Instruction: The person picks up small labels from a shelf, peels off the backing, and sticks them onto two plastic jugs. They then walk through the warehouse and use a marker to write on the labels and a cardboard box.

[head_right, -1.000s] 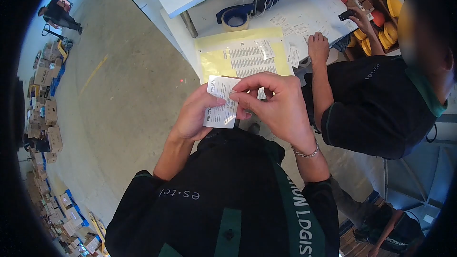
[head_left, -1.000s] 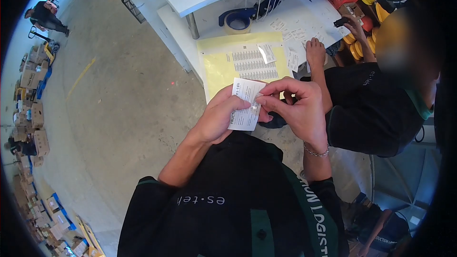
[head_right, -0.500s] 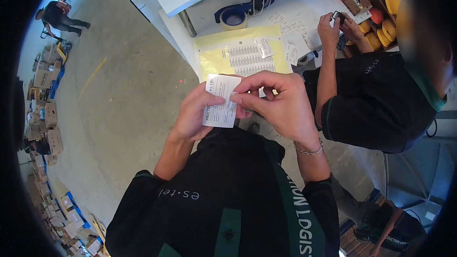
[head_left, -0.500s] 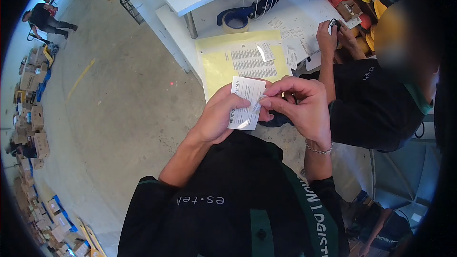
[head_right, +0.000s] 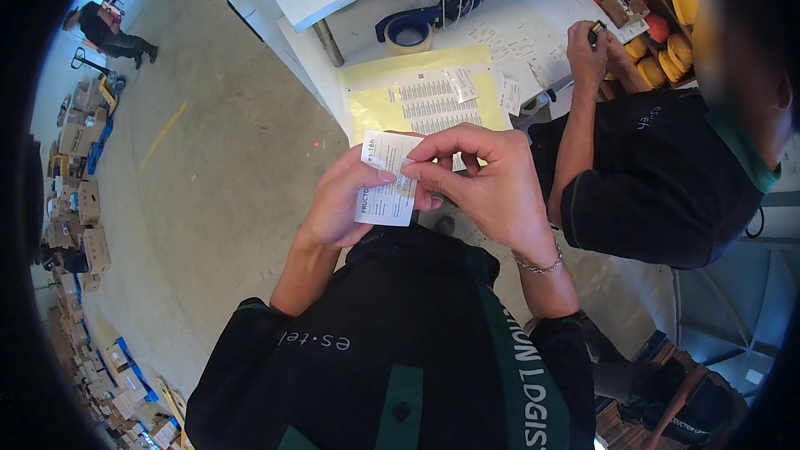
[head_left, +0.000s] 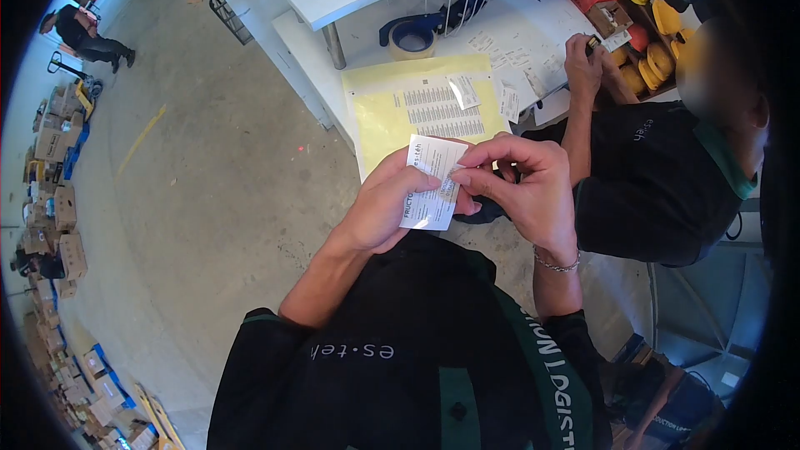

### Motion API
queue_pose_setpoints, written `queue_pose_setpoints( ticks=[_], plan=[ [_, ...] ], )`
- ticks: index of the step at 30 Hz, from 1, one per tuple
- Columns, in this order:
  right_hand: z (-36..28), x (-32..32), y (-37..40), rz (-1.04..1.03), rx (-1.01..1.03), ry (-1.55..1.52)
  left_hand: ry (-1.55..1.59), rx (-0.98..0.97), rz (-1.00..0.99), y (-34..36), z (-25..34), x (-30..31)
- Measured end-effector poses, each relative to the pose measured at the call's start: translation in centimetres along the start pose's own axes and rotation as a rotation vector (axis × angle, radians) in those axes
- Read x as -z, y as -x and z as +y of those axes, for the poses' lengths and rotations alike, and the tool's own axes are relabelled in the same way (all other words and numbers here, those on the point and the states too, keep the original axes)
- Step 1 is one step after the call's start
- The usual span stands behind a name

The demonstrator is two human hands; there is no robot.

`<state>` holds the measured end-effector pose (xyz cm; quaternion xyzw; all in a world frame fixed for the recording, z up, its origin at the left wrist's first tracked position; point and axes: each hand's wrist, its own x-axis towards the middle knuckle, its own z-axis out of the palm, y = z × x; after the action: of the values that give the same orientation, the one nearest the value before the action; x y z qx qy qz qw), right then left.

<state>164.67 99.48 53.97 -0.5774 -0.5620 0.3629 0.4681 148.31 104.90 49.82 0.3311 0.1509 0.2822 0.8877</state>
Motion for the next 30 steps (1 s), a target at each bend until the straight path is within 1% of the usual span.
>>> queue_pose_setpoints(
  ticks=[3, 5, 12, 14, 18, 20, 21, 24, 26, 30],
  plan=[
    [-0.4, 0.0, 0.1, 0.006, 0.011, 0.007, 0.007, -0.008, -0.018, 0.0, 0.0, 0.0],
    [-0.8, 0.0, 0.1, 0.004, 0.013, 0.07, 0.037, -0.027, -0.036, 0.0, -0.2, 0.0],
    [-1.5, -0.3, 0.4, -0.005, 0.043, 0.049, 0.007, -0.004, -0.012, 0.1, -0.3, 0.3],
    [-1.6, -0.3, 0.4, 0.005, 0.101, 0.096, 0.018, -0.018, -0.024, 0.2, -0.3, 0.3],
    [-1.5, -0.5, 0.5, 0.018, 0.08, 0.105, 0.019, -0.021, -0.02, 0.2, -0.2, 0.1],
    [-1.0, -0.8, 0.6, 0.086, 0.085, 0.137, 0.009, -0.02, -0.01, 0.3, -0.2, 0.0],
    [-1.0, -0.8, 0.6, 0.086, 0.085, 0.137, 0.009, -0.02, -0.01, 0.3, -0.2, 0.0],
    [-1.0, -0.8, 0.7, 0.092, 0.097, 0.134, -0.014, -0.016, -0.004, 0.4, -0.3, 0.2],
    [-0.9, -0.8, 0.7, 0.094, 0.117, 0.151, -0.06, -0.068, -0.079, 0.4, -0.6, 0.6],
    [-0.9, -0.7, 0.7, 0.093, 0.136, 0.172, -0.142, -0.074, -0.06, 0.6, -0.5, 0.1]
  ],
)
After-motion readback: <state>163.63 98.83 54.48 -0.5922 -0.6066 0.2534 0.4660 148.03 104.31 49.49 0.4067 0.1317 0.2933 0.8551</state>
